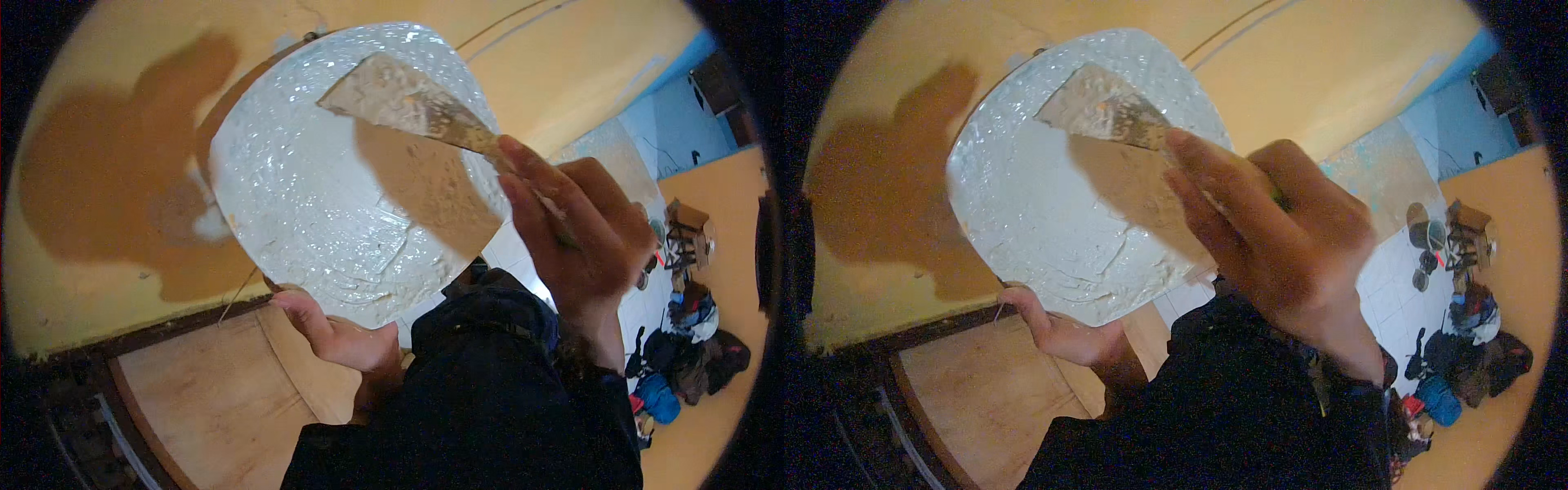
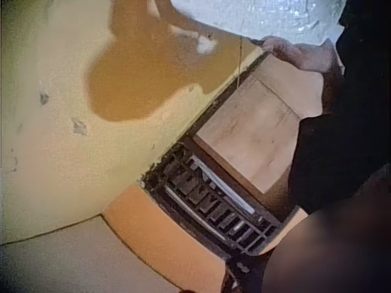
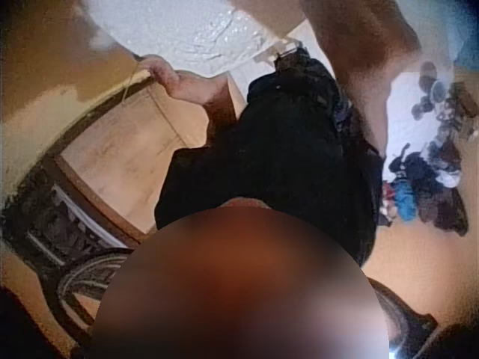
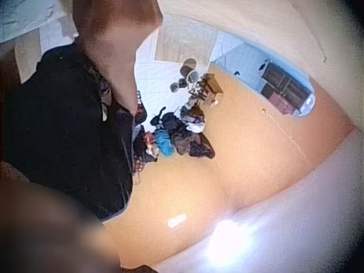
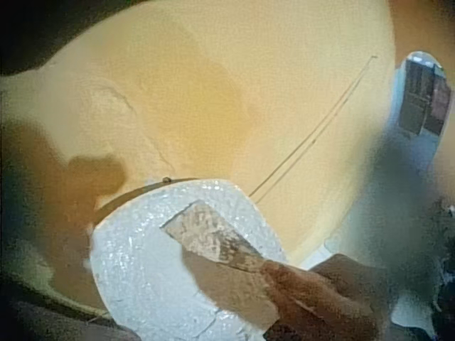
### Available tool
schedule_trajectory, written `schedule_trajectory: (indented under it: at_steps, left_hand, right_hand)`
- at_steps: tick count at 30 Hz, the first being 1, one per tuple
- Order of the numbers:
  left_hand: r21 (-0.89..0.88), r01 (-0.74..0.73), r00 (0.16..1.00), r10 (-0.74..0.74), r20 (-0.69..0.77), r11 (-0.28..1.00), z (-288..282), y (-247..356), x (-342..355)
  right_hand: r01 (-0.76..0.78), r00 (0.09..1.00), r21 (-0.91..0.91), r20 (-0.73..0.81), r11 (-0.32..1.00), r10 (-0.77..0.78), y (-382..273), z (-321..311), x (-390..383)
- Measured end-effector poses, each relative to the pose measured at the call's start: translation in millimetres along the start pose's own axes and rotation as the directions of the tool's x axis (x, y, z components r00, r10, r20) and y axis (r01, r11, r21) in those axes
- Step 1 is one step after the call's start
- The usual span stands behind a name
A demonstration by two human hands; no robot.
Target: Patching and smoothing a damaged section of a wall using putty and a putty knife.
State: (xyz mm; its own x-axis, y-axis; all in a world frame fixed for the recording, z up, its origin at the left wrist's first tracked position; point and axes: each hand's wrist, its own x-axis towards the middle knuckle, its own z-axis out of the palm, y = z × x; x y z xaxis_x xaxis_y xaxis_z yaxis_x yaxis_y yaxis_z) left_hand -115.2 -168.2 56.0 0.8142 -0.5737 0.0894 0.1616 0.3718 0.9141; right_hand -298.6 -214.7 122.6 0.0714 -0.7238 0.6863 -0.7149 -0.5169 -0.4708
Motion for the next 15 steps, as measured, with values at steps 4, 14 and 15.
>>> schedule_trajectory:
  at_steps: [4,14,15]
  left_hand:
    - [0.26,-0.086,0.996,0.087,0.007,0.962,-10.4,-6.0,-2.7]
    - [-0.252,0.149,0.987,-0.13,0.091,0.956,16.9,5.1,-6.7]
    - [-0.31,0.182,0.981,-0.148,0.128,0.933,20.3,4.2,-8.1]
  right_hand:
    - [0.001,0.999,0.011,0.048,1.0,-0.002,9.6,4.3,-32.6]
    - [0.013,0.997,-0.056,0.077,0.998,-0.009,7.3,-8.3,-18.4]
    - [0.055,0.997,-0.064,0.054,0.996,-0.052,10.1,-6.2,-15.1]
